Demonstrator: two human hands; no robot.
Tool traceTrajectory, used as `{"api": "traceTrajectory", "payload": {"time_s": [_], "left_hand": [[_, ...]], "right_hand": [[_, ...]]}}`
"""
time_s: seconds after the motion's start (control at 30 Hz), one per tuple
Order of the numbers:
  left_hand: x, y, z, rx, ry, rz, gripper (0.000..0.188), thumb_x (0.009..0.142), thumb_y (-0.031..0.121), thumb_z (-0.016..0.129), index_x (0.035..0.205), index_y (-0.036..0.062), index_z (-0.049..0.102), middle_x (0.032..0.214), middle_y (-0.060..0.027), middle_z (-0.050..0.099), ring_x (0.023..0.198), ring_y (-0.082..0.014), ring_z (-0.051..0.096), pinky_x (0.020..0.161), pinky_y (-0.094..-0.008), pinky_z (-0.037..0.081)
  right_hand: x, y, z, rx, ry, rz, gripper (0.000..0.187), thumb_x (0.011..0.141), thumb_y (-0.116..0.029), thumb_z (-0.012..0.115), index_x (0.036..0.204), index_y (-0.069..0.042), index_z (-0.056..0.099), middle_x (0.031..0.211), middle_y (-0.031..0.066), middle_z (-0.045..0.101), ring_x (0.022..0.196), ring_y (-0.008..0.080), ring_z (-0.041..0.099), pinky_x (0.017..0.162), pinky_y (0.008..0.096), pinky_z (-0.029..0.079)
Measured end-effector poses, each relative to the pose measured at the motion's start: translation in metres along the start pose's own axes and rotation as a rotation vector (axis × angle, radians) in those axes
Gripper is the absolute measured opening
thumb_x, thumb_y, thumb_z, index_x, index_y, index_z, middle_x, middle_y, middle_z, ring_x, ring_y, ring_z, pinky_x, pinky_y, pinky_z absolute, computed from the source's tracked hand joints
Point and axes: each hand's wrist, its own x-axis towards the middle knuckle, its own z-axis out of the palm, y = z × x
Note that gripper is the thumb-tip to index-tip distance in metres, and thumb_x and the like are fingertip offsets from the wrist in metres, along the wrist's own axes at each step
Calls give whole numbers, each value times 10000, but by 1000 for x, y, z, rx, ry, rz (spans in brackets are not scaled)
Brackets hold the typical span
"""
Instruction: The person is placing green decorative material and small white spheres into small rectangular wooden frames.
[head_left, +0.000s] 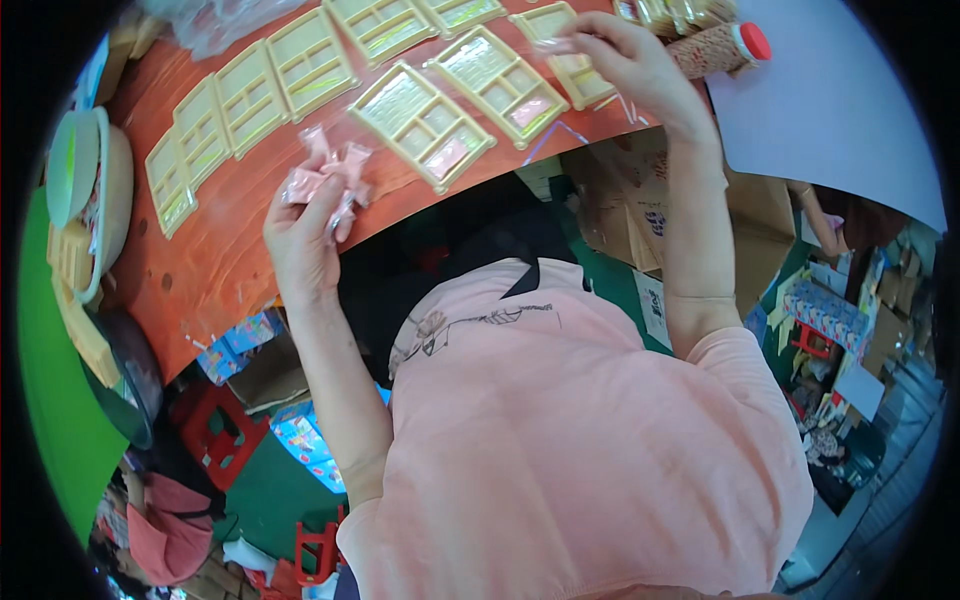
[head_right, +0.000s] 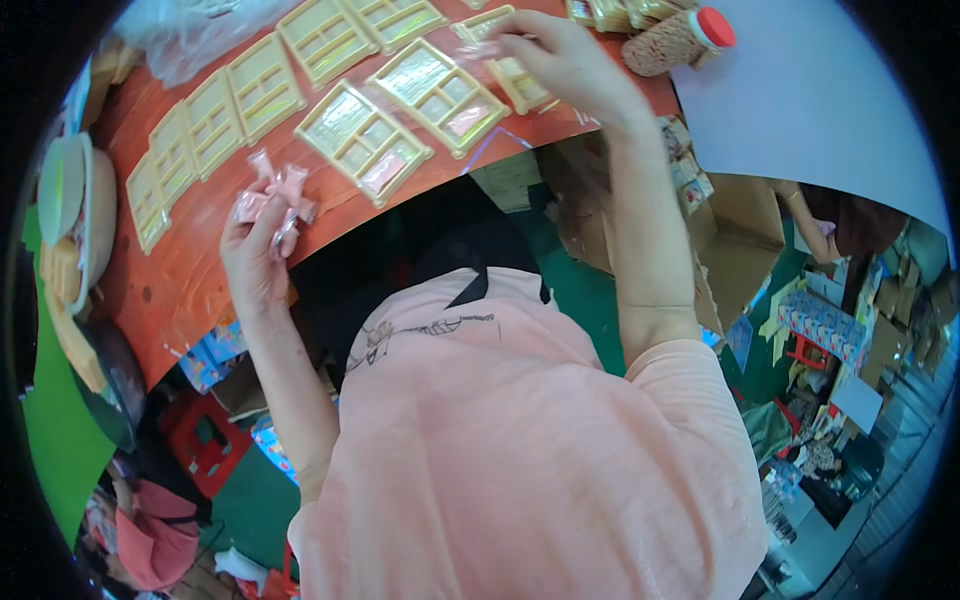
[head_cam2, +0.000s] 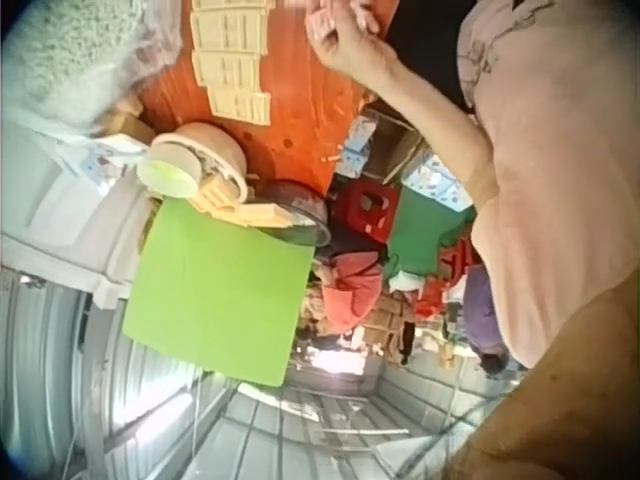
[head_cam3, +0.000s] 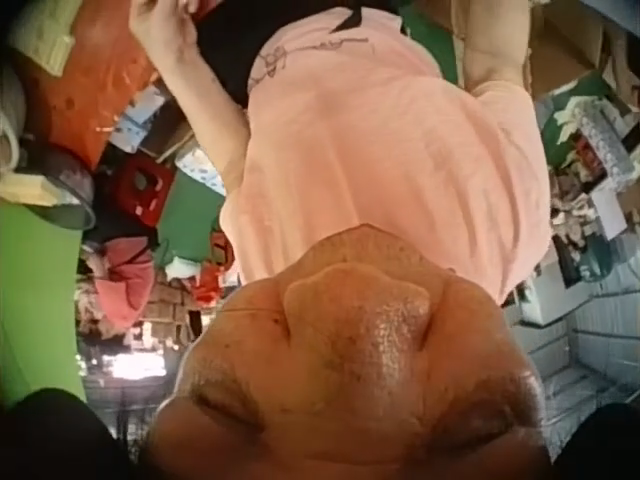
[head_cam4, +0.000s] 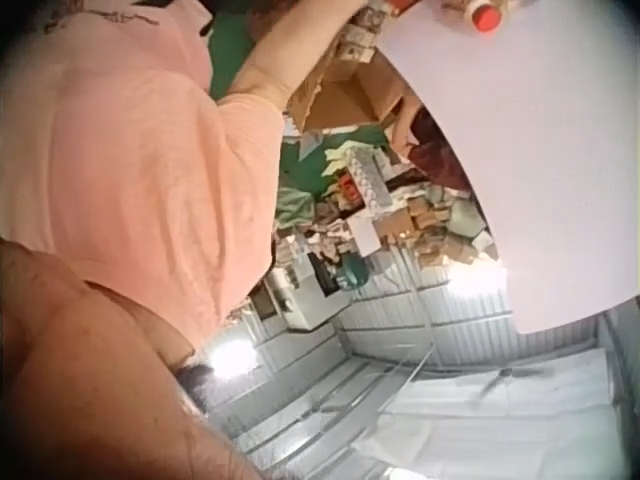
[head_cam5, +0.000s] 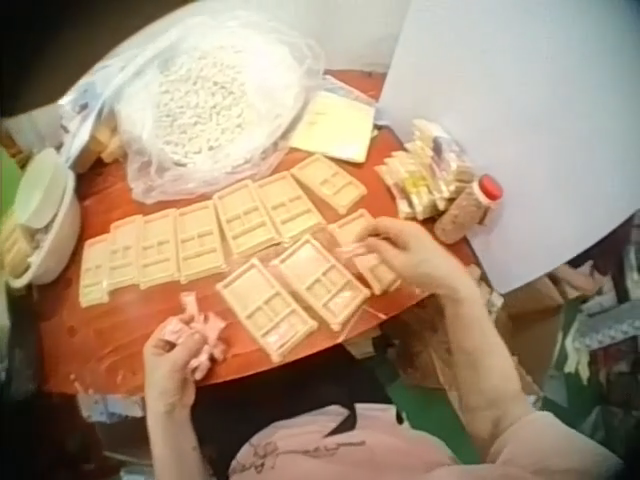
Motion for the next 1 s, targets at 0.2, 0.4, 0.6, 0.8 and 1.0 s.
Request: {"api": "traceTrajectory", "payload": {"time_s": [0.2, 0.4, 0.6, 0.8, 1.0], "left_hand": [[7, -1, 3, -4, 45, -4, 348, 905, 11, 737, 1237, -33, 645, 988, -107, 698, 676, -99, 625, 449, -196, 409], [5, 1, 1, 41, 76, -3, 314, 909, 10, 728, 1209, -37, 648, 978, -106, 697, 647, -99, 623, 440, -189, 414], [0, 7, 21, 13, -71, -32, 295, 914, -4, 705, 1200, -39, 642, 936, -120, 709, 684, -126, 658, 459, -195, 414], [0, 12, 30, 61, 22, 56, 320, 889, -14, 738, 1200, -29, 662, 912, -78, 706, 640, -84, 609, 476, -212, 431], [0, 10, 27, 41, 51, 76, 306, 893, -10, 737, 1186, -25, 652, 914, -66, 695, 649, -87, 618, 459, -202, 421]], "right_hand": [[-31, 26, -37, -94, -113, 150, 245, 1002, -193, 612, 1147, -6, 675, 944, -6, 639, 866, 52, 554, 747, 235, 463], [-33, 41, -7, -466, 222, -26, 261, 959, -197, 663, 1146, -17, 682, 853, 22, 638, 804, 77, 586, 702, 275, 481], [-20, -35, 51, 23, 181, -58, 196, 956, -131, 673, 1116, -20, 690, 893, 20, 656, 742, 79, 586, 668, 250, 482], [3, -96, 147, 64, 15, -241, 248, 904, -206, 752, 1057, -21, 689, 887, 83, 614, 761, 169, 632, 656, 297, 506], [12, -97, 160, -30, 175, -436, 222, 898, -169, 727, 1049, -14, 677, 912, 123, 615, 775, 293, 642, 674, 338, 527]]}}
